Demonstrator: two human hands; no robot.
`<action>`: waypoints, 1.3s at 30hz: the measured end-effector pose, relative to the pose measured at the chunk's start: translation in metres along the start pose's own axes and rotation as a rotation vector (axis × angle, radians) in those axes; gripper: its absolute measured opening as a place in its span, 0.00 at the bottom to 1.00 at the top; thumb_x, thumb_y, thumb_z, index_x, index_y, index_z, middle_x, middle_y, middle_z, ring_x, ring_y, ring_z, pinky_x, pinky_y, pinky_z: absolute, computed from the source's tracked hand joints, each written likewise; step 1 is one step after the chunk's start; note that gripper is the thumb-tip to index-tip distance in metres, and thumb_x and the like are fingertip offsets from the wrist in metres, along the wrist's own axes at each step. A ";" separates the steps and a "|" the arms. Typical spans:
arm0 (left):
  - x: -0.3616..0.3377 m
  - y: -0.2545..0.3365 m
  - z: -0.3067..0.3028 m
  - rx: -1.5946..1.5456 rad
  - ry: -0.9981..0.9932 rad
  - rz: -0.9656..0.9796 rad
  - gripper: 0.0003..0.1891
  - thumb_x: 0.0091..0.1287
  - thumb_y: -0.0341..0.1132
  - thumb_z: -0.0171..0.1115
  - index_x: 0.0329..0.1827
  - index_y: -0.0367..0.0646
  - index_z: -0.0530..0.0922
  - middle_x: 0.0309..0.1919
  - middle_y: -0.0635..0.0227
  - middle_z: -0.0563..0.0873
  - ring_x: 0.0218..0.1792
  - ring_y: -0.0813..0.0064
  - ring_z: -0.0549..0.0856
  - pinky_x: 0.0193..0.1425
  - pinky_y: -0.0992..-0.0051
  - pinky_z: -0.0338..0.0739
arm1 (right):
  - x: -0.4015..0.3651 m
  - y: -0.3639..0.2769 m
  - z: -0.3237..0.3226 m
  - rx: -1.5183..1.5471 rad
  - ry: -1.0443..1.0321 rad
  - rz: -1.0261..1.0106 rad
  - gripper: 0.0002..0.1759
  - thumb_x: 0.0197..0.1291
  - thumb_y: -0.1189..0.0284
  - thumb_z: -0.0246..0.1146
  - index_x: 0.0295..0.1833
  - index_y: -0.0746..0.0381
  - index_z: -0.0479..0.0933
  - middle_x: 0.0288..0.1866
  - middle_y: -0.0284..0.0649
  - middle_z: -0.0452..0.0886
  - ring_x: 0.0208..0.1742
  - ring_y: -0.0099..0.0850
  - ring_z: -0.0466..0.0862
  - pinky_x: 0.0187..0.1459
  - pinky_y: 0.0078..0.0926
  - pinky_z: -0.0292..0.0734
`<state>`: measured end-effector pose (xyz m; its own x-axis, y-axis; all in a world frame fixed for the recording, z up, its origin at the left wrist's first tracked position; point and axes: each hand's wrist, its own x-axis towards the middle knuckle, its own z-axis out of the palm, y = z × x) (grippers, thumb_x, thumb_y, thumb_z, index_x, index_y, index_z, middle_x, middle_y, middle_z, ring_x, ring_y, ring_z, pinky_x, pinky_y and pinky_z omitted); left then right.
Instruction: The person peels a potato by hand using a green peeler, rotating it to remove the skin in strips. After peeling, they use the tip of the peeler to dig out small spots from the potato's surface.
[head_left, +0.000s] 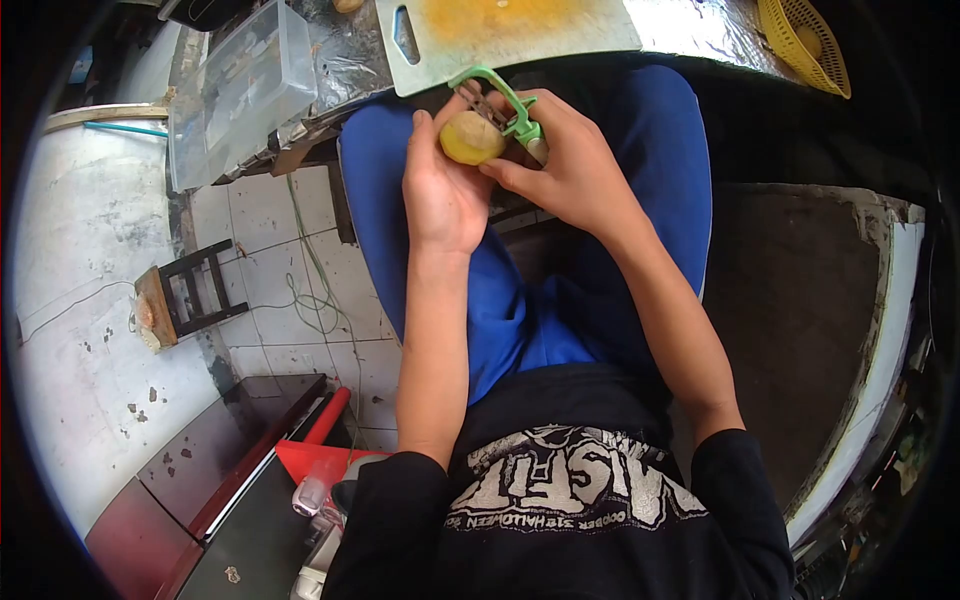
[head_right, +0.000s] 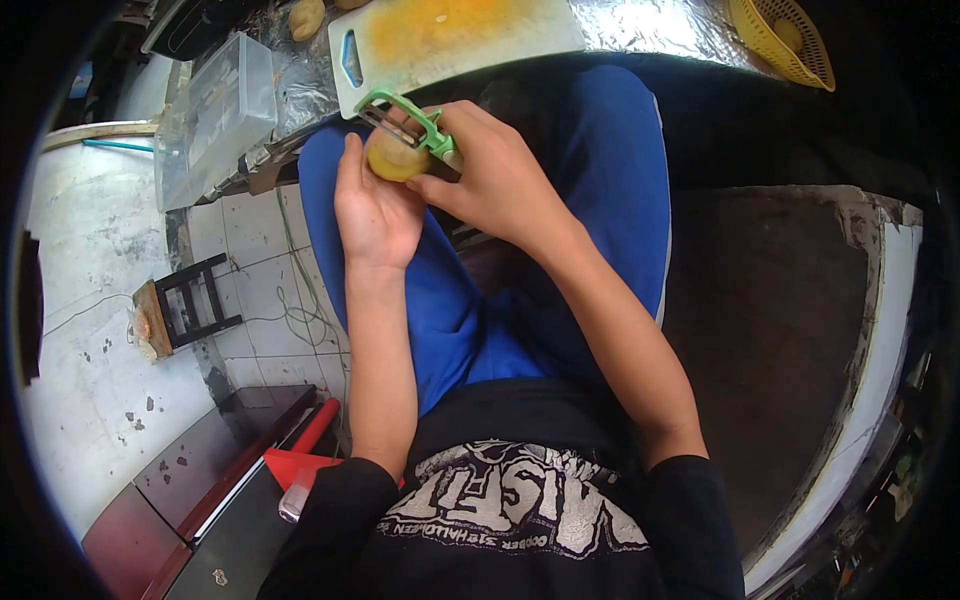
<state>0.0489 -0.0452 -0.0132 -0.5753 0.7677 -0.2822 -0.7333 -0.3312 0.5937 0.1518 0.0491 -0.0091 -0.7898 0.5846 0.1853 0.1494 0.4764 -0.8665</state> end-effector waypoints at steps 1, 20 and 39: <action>0.000 0.002 -0.005 0.013 -0.050 -0.078 0.29 0.78 0.49 0.34 0.63 0.31 0.71 0.56 0.57 0.81 0.54 0.67 0.82 0.49 0.71 0.80 | 0.001 0.003 -0.003 -0.019 -0.009 -0.095 0.27 0.47 0.73 0.73 0.54 0.67 0.76 0.47 0.43 0.82 0.44 0.39 0.83 0.49 0.30 0.77; -0.001 0.002 -0.007 0.342 0.172 -0.085 0.27 0.74 0.44 0.32 0.49 0.32 0.79 0.32 0.59 0.86 0.18 0.81 0.75 0.14 0.84 0.60 | -0.016 0.000 0.011 -0.586 -0.024 -0.171 0.23 0.70 0.53 0.53 0.30 0.60 0.72 0.15 0.43 0.77 0.17 0.43 0.81 0.18 0.38 0.76; -0.003 -0.011 0.007 0.405 0.339 0.170 0.24 0.70 0.40 0.33 0.47 0.34 0.78 0.31 0.63 0.84 0.24 0.76 0.81 0.22 0.80 0.73 | -0.010 -0.007 0.024 -0.499 0.079 -0.118 0.24 0.71 0.53 0.52 0.27 0.60 0.71 0.14 0.44 0.77 0.15 0.44 0.80 0.17 0.38 0.76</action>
<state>0.0612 -0.0404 -0.0140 -0.8066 0.4806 -0.3440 -0.4604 -0.1459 0.8756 0.1448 0.0243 -0.0161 -0.7737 0.5471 0.3194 0.3432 0.7858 -0.5145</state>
